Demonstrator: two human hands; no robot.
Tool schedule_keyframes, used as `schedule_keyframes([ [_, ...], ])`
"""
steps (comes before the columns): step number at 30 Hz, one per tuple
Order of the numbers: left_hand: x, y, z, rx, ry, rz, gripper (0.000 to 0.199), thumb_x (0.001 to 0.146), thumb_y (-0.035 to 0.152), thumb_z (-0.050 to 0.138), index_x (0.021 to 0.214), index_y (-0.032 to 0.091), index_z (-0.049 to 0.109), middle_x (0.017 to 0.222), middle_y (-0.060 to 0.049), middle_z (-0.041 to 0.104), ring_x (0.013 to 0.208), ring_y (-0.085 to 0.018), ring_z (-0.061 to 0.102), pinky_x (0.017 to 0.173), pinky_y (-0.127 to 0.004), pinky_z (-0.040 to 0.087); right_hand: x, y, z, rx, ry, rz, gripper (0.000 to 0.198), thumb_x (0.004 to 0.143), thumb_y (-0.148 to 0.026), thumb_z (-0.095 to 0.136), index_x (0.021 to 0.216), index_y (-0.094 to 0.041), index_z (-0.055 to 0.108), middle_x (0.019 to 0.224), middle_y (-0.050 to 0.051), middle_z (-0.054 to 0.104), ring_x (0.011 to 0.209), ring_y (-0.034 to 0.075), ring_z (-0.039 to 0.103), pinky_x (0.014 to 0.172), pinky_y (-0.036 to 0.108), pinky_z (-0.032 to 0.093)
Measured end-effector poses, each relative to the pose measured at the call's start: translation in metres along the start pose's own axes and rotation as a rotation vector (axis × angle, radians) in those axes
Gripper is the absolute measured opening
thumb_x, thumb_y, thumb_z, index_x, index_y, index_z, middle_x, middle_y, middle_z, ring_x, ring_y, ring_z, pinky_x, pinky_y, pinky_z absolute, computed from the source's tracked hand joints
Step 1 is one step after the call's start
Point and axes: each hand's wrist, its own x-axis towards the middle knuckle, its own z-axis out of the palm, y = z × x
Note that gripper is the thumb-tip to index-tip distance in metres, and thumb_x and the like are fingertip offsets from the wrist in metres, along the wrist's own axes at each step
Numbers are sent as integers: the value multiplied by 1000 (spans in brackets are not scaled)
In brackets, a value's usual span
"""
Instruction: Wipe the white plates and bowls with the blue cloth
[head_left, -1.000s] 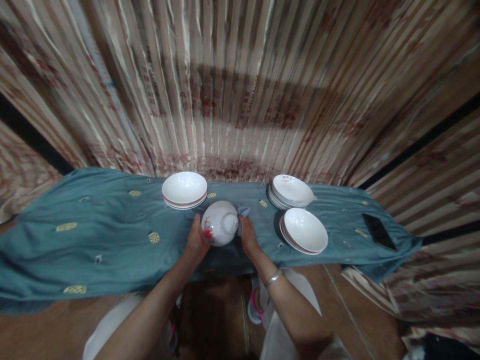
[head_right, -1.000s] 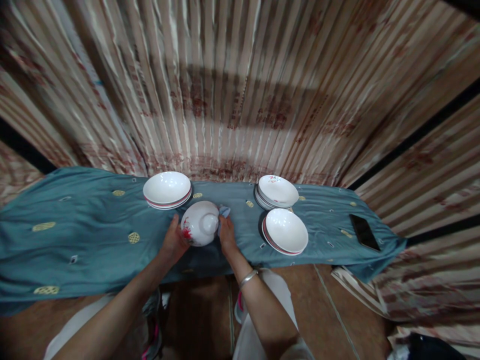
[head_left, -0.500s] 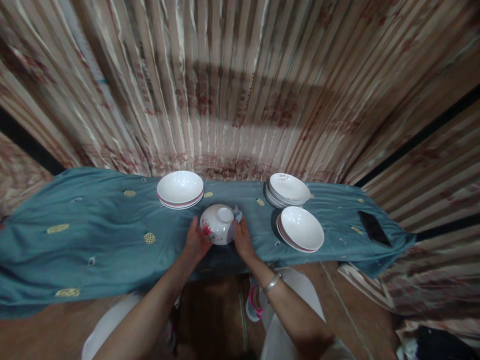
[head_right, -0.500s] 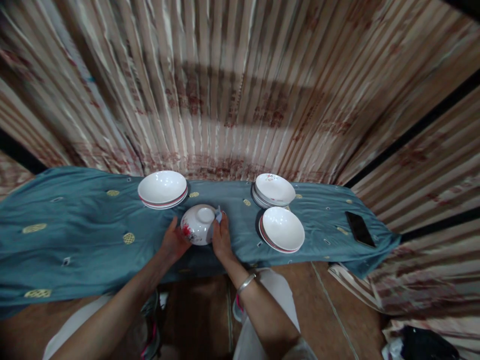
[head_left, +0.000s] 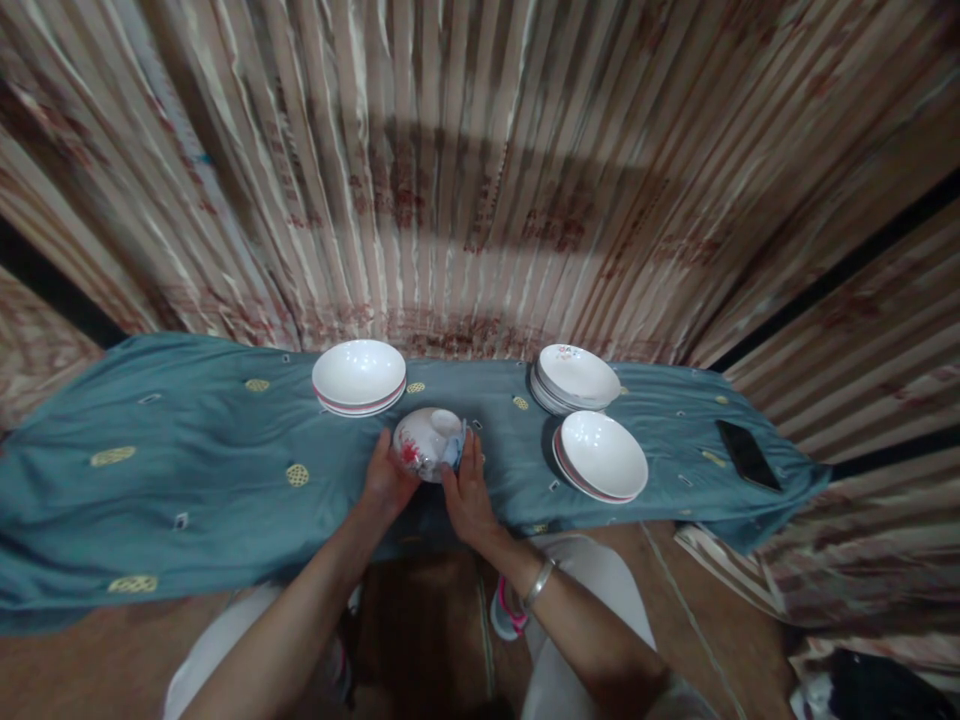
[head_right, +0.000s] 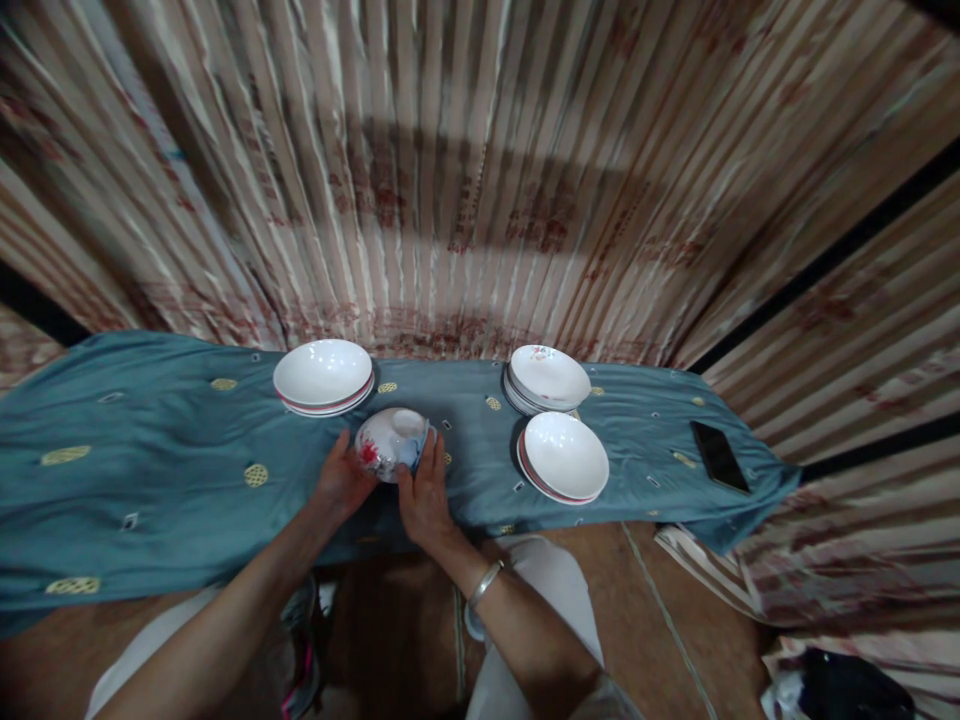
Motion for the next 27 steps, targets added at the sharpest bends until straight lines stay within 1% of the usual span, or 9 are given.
schedule_keyframes([
  [3,-2,2,1,6,-10,6,60,102,39,23,143,2,44,103,-17,75,99,-26,71,91,-38,55,-6,-8,-2,-52,-18,-61,67,101,-36,32,156,-9,4,161,24,13,152,29,10,118,56,26],
  [6,-4,4,4,21,-15,13,61,101,41,22,141,3,48,104,-17,75,99,-28,71,91,-40,55,-11,-18,-7,-101,-48,-146,69,101,-32,34,157,-14,-3,164,21,3,152,30,6,117,57,28],
  [9,-7,4,6,52,-12,6,62,101,43,23,136,3,53,102,-17,75,97,-29,71,88,-39,56,-14,-28,-12,-153,-66,-242,71,100,-27,37,157,-18,-4,165,16,-4,152,30,2,117,58,27],
  [11,-8,4,7,76,-20,5,62,101,44,23,132,2,56,100,-17,76,94,-28,72,85,-38,57,-13,-33,-15,-183,-70,-290,70,99,-23,36,157,-18,-3,165,15,-5,152,30,0,118,58,27],
  [15,-8,2,3,114,-52,10,59,100,46,26,125,5,62,92,-15,76,86,-24,73,77,-32,59,-9,-36,-18,-223,-74,-400,68,97,-15,36,157,-17,4,165,14,4,152,28,1,119,57,27],
  [19,-7,0,-2,116,-47,12,52,98,48,38,119,8,64,87,-12,76,82,-21,74,74,-28,59,-1,-38,-22,-263,-138,-551,66,90,-7,38,155,-12,22,161,15,24,152,26,6,119,54,28],
  [22,-8,-4,0,87,-21,30,49,100,41,36,117,7,65,89,-13,76,87,-20,74,80,-27,58,8,-42,-27,-319,-193,-562,63,88,-4,37,151,-13,35,157,13,35,152,25,13,119,52,30],
  [24,-10,-8,3,59,-1,45,47,101,37,33,119,7,65,94,-12,76,94,-20,73,86,-25,56,13,-46,-31,-343,-210,-547,60,89,-4,37,148,-13,40,156,13,37,151,25,17,118,51,31],
  [27,-13,-13,6,23,13,64,44,100,35,39,126,8,62,100,-11,76,101,-20,71,91,-25,54,20,-51,-34,-355,-215,-546,57,90,-5,38,146,-13,44,156,13,38,150,26,20,117,51,31],
])
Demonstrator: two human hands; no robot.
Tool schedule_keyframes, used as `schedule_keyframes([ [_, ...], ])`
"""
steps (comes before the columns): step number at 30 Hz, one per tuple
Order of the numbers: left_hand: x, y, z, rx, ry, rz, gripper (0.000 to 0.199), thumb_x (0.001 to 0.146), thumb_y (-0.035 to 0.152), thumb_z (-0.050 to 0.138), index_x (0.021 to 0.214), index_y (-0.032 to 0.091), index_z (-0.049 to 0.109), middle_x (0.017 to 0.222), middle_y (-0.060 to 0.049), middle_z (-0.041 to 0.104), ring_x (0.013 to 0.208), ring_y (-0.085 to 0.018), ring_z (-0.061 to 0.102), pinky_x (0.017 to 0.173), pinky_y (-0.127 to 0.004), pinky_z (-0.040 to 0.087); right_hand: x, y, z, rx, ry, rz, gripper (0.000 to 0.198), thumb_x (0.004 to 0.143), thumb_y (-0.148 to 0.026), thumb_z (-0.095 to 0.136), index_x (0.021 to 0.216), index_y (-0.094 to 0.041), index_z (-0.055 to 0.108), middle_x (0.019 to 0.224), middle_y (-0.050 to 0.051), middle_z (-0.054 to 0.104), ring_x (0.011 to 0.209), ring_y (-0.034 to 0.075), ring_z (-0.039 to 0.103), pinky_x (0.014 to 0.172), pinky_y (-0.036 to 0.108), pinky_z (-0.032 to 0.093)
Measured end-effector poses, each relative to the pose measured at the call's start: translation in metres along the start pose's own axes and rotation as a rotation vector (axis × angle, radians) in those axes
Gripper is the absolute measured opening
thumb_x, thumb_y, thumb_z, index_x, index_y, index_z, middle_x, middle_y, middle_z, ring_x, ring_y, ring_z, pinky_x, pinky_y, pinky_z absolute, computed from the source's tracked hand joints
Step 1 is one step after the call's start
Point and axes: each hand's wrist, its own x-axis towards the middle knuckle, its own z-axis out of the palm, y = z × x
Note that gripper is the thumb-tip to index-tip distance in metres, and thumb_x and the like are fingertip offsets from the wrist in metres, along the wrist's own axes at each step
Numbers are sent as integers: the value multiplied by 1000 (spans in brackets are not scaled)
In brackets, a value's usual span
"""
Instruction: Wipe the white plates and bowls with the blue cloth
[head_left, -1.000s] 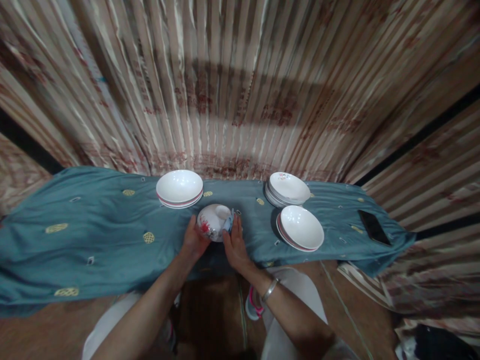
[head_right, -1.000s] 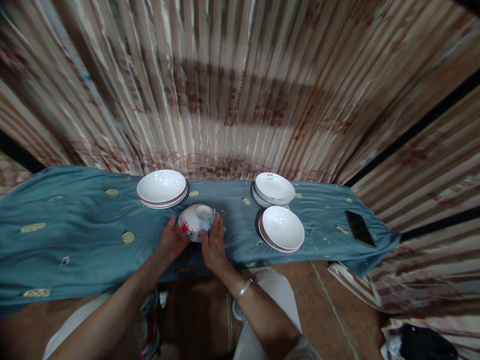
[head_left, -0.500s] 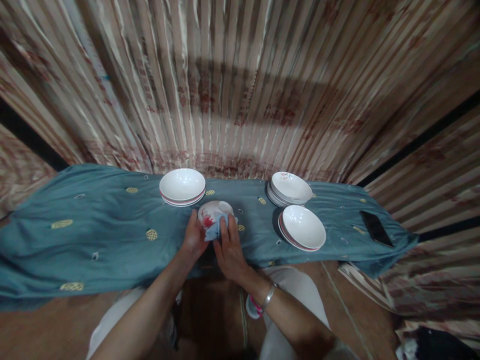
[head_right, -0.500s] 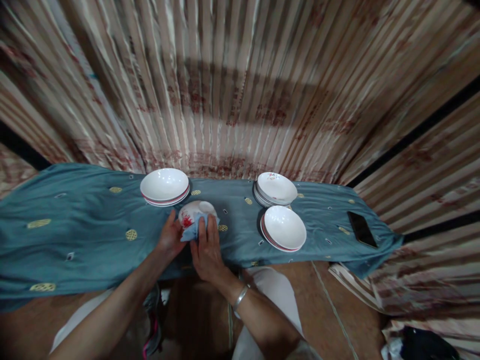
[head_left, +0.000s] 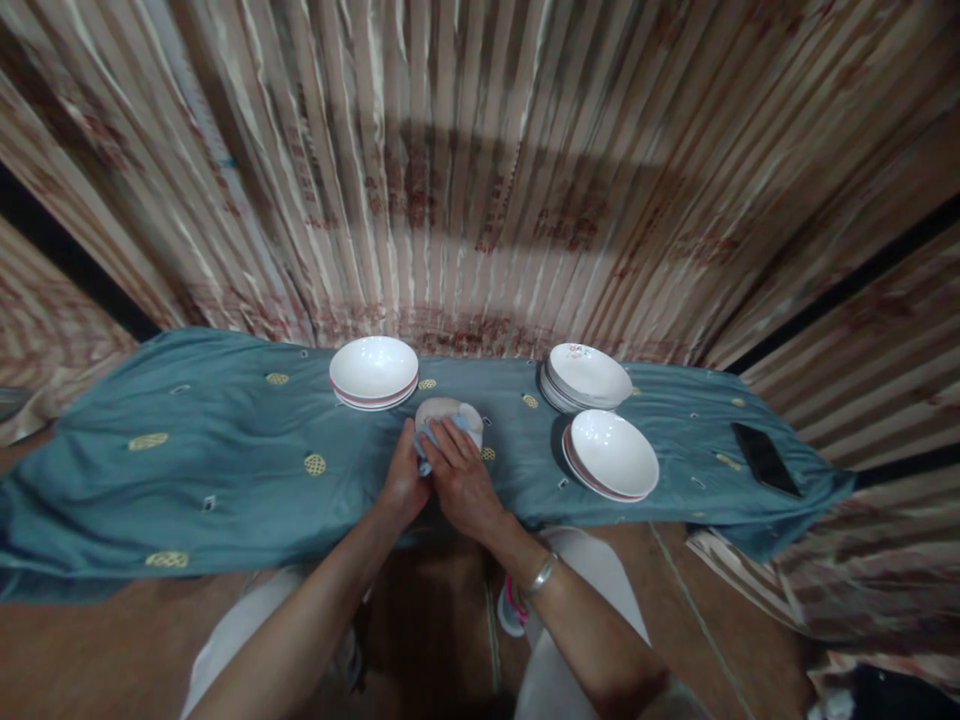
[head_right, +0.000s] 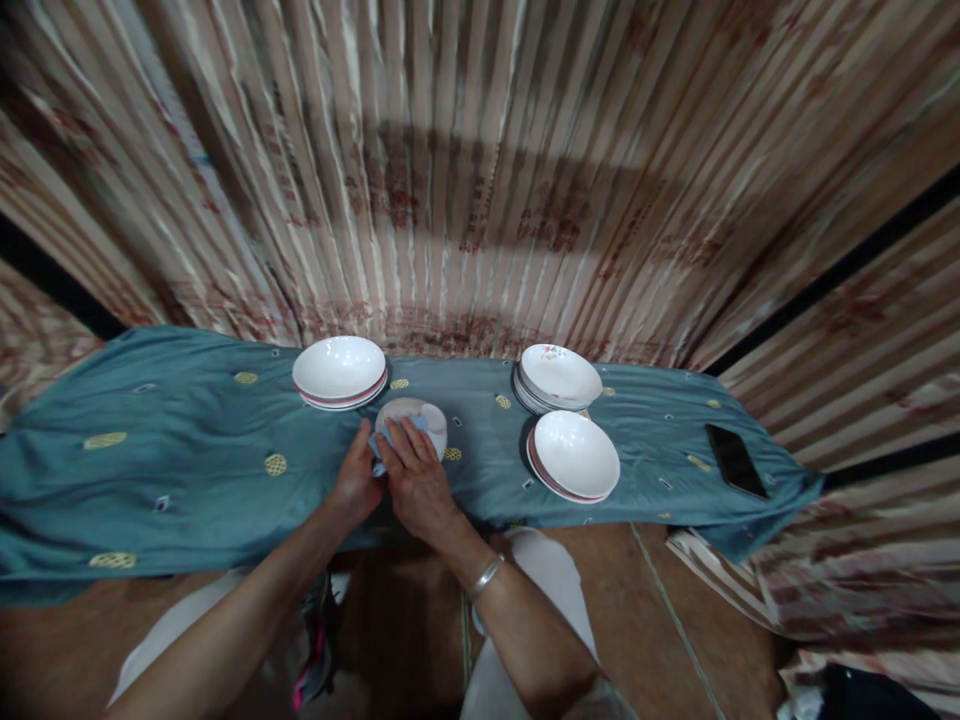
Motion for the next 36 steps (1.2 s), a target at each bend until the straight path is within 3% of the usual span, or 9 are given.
schedule_keyframes([
  [9,-6,12,4,29,65,-62,45,101,35,34,118,6,65,90,-11,77,90,-21,73,82,-27,58,-3,3,7,-43,6,-89,50,94,-9,38,142,-12,49,152,12,44,147,26,27,118,47,31],
  [13,-3,16,1,22,31,-104,54,101,40,28,118,5,65,87,-14,76,85,-23,74,76,-30,59,-13,7,7,-35,-21,-112,51,94,-9,37,144,-13,47,152,12,44,148,25,26,118,47,32],
  [17,1,18,-4,32,-33,-161,61,99,47,27,126,4,61,97,-18,76,89,-27,73,77,-35,59,-22,13,5,-30,-26,-108,54,94,-7,37,147,-16,42,153,11,42,149,24,23,117,49,33],
  [25,6,21,-2,-2,-171,-107,65,99,49,23,138,5,52,110,-19,73,104,-29,69,90,-42,54,-34,26,-2,-55,-24,-90,63,90,-3,39,151,-19,36,157,12,37,150,25,19,116,50,35],
  [31,11,19,1,-3,-71,-47,61,99,48,30,132,3,55,99,-16,76,96,-26,71,88,-35,55,-36,34,0,-46,57,60,60,93,-6,41,151,-23,36,161,15,25,149,29,21,111,52,41],
  [36,2,16,9,-8,-89,-40,57,100,45,29,130,5,58,98,-14,76,97,-25,71,88,-34,56,-34,28,0,-42,60,10,55,95,-7,39,149,-20,40,157,18,33,148,29,24,111,51,39],
])
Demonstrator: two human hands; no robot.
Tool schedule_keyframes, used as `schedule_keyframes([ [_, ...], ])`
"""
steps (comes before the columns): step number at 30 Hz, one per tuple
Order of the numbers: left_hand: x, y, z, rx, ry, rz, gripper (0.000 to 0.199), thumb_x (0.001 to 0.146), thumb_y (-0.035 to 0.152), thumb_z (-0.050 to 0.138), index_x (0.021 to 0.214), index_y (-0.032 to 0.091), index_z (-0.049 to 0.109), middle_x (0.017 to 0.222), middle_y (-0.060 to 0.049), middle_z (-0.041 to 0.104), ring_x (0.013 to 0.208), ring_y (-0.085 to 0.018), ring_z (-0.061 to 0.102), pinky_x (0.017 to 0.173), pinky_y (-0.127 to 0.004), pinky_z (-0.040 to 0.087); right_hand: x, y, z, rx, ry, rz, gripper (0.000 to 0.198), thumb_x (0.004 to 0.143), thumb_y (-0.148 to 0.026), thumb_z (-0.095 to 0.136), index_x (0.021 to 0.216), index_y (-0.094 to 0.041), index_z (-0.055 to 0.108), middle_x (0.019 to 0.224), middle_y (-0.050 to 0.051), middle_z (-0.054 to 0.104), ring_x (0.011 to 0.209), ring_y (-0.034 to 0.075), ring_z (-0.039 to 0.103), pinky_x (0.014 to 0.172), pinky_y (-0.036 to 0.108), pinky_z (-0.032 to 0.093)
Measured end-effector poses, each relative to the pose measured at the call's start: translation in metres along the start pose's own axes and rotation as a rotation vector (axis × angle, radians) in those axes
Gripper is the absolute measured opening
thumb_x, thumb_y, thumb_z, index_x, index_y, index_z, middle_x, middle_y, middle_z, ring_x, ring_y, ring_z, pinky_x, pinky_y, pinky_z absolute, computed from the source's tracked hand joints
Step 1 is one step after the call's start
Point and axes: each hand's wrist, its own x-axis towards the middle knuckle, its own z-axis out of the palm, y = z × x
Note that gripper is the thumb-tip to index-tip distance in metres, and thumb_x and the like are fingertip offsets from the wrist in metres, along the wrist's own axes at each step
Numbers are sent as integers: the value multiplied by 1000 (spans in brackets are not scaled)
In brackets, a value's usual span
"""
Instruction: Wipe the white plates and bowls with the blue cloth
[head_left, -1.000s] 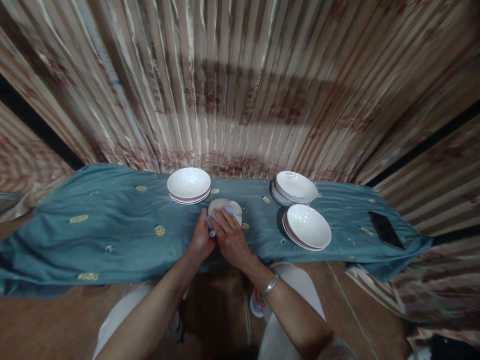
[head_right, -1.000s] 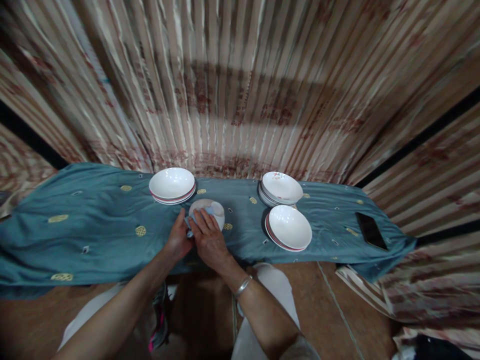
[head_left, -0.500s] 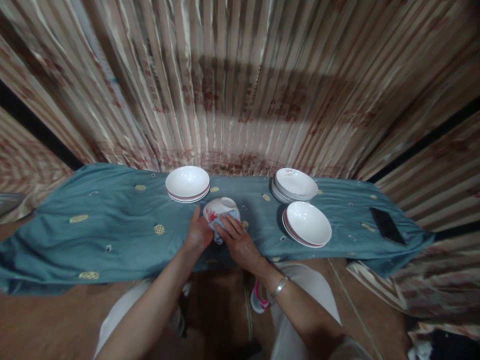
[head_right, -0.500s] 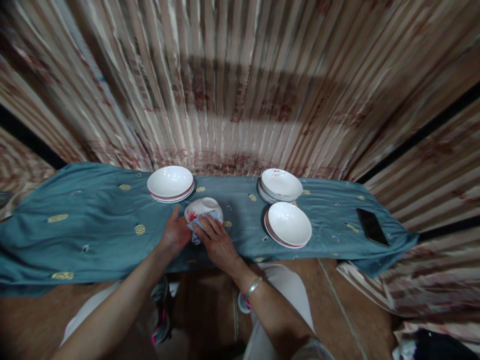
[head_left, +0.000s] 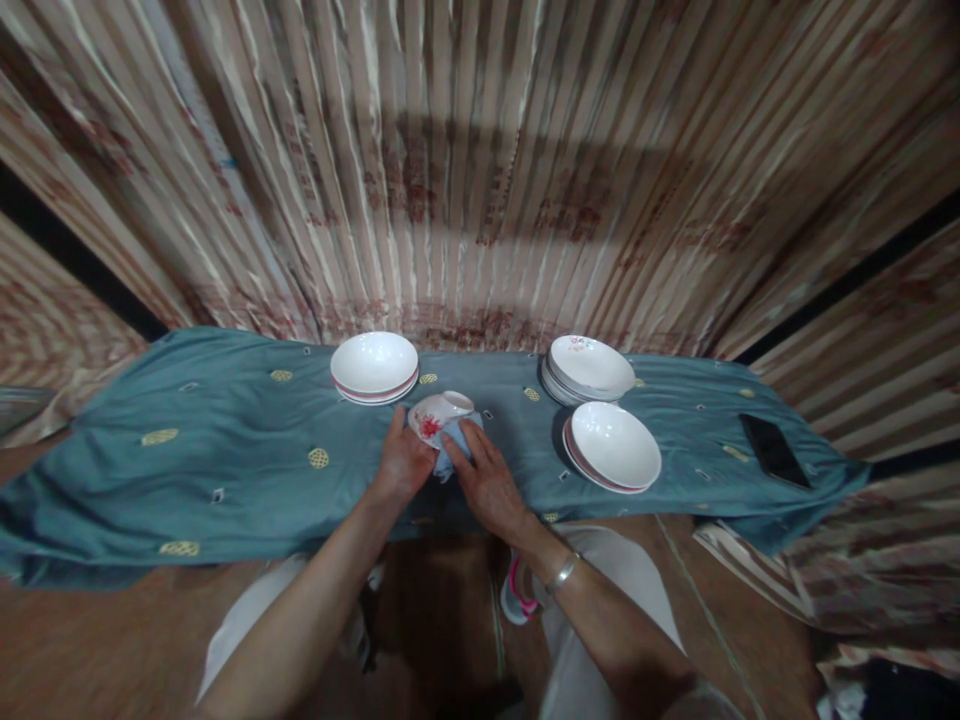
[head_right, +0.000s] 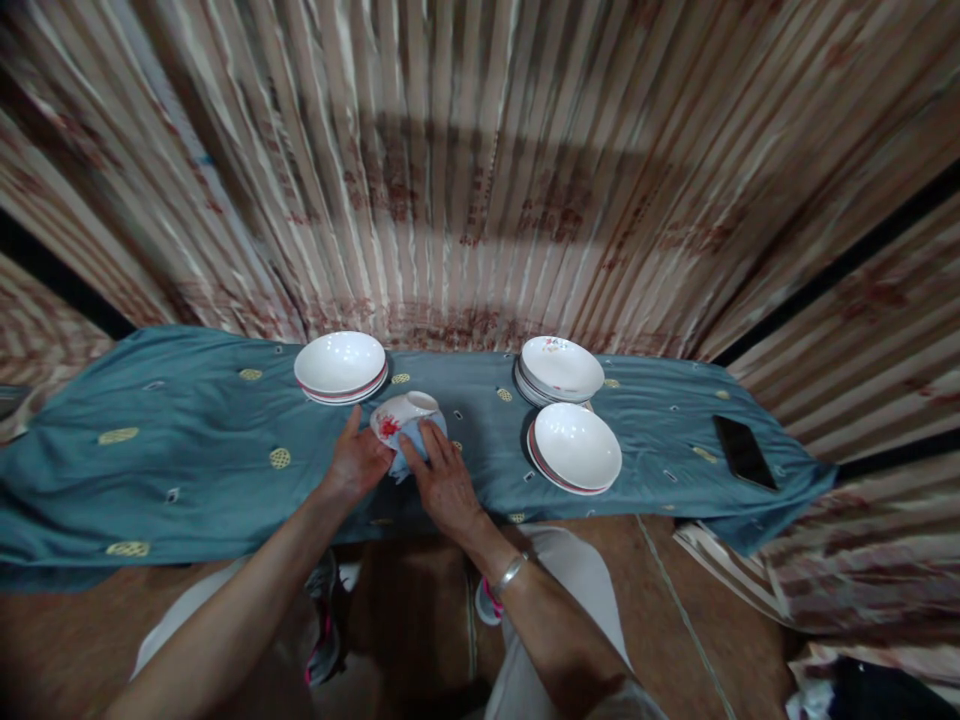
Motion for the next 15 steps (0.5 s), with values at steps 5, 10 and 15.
schedule_keyframes([
  [5,-10,-9,10,48,-52,-14,57,101,42,28,134,6,56,107,-17,74,106,-28,69,95,-40,54,8,-13,-6,8,-40,-61,55,93,-8,42,147,-19,42,154,15,40,149,26,23,114,51,34],
  [10,-7,-22,5,97,-11,62,44,98,36,43,126,9,64,105,-14,76,110,-28,68,99,-36,51,17,-18,-12,27,-49,-74,53,90,-5,40,141,-17,50,151,13,45,147,22,27,117,49,28],
  [15,2,-29,-5,133,18,134,31,96,25,48,113,9,69,103,-11,76,115,-19,65,101,-27,48,23,-18,-19,30,-27,-59,49,89,-6,40,136,-13,54,147,15,49,145,23,31,117,48,27],
])
